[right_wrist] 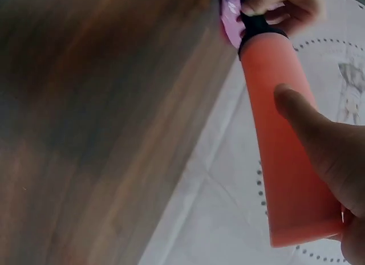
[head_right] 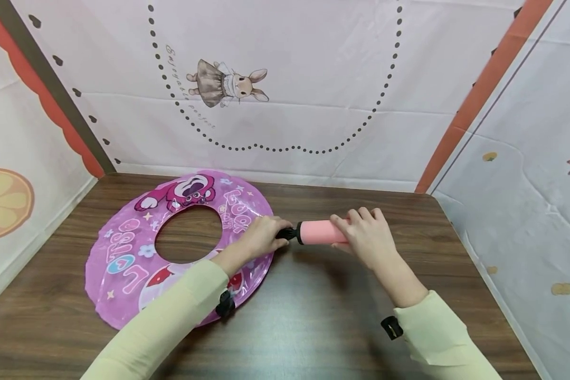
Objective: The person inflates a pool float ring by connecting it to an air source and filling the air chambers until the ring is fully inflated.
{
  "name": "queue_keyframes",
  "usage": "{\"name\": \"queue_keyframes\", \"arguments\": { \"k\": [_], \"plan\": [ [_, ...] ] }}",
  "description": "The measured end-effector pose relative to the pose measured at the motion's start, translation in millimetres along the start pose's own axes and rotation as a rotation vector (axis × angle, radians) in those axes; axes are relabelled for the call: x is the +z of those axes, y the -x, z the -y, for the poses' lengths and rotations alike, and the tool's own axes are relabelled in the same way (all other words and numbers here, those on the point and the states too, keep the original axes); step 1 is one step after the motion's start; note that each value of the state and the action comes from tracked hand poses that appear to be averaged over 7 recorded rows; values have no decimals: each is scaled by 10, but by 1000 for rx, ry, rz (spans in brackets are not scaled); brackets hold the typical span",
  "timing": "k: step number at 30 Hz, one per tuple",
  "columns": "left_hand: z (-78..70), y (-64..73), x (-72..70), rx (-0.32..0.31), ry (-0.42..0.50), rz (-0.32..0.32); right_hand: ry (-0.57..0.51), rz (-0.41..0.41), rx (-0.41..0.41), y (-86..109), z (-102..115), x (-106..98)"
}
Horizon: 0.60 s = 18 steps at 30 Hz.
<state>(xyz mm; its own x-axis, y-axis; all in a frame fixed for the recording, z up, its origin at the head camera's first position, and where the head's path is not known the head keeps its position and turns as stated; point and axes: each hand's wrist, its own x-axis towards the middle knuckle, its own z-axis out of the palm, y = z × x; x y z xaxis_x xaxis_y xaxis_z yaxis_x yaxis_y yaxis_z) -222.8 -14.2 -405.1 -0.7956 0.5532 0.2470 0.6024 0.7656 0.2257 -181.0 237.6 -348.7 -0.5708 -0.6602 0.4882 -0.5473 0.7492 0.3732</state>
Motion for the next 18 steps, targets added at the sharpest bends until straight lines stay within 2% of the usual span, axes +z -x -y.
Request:
{"name": "queue_keyframes", "arguments": {
  "k": [4,9,14,18],
  "plan": [
    [22,-4,-9,-21,16,31,-12,-2,-1,48,-38,-11],
    [45,-1,-4,-30,24,61,-36,-3,0,197,-247,-147],
    [57,1,4,-28,23,52,-75,19,71,407,-547,-374],
    [56,2,-5,-12,1,45,-89,4,120,538,-713,-508]
  ]
}}
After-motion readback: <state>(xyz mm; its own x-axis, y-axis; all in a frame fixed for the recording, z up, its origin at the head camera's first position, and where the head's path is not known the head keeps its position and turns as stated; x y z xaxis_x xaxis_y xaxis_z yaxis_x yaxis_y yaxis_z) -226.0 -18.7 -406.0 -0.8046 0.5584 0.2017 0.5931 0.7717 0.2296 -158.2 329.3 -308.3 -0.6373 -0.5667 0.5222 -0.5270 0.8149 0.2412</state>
